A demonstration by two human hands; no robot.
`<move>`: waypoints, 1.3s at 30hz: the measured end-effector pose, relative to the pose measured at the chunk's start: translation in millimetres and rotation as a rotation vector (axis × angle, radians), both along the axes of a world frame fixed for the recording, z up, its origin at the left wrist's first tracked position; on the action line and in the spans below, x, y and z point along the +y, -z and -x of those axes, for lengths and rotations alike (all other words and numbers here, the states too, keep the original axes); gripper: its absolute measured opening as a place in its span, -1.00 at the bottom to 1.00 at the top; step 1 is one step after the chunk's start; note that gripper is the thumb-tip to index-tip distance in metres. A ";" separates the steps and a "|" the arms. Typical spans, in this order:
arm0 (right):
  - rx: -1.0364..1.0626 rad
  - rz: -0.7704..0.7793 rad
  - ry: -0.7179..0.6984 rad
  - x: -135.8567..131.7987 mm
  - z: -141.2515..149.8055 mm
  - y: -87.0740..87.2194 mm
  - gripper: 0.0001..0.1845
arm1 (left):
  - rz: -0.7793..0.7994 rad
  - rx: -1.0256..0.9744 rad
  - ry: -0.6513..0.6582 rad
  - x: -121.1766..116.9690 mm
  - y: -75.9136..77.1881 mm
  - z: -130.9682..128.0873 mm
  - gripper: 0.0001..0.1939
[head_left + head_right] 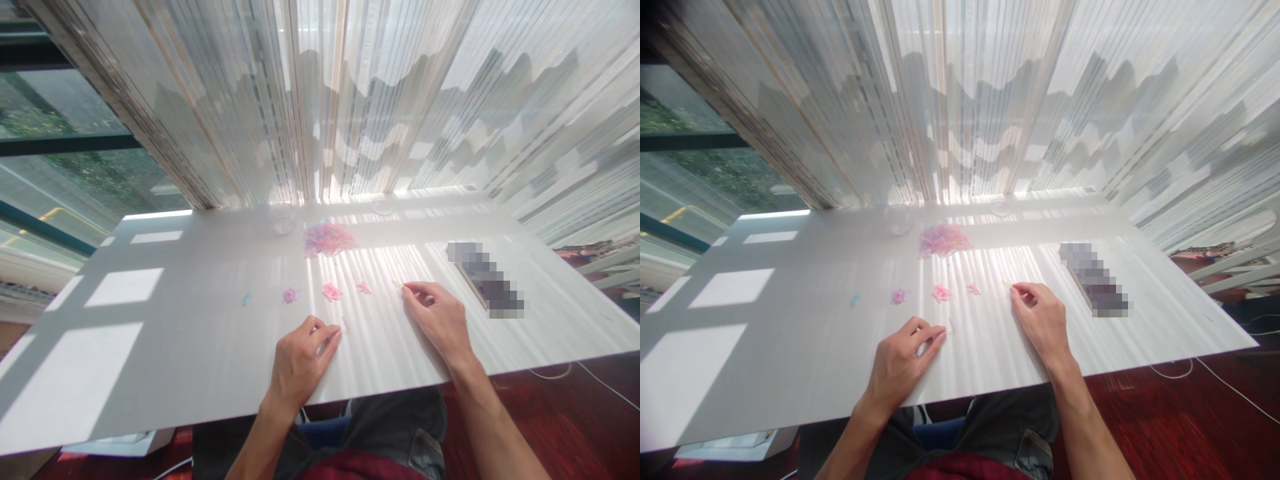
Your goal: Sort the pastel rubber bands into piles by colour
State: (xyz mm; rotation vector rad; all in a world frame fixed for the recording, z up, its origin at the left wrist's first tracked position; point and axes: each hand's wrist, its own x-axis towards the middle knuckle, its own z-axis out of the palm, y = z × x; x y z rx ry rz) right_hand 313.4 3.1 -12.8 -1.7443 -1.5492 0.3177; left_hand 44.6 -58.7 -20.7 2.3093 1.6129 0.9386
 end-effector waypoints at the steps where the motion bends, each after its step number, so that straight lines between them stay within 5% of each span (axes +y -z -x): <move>1: -0.009 -0.004 0.004 0.9 0.4 1.5 -0.63 | -0.009 0.004 0.002 -0.2 -0.1 0.1 -0.78; 17: -0.099 -0.147 -0.038 -6.1 4.3 3.6 -0.72 | -0.001 0.020 0.043 -0.1 -2.8 1.5 -0.78; 27: 0.043 -0.174 -0.629 -41.9 60.0 -2.2 -0.85 | -0.011 -0.089 0.091 0.6 -2.2 4.0 -0.86; 39: 0.054 -0.146 -0.690 -40.4 69.3 2.9 -0.94 | 0.032 -0.153 0.112 0.0 -3.6 4.9 -0.90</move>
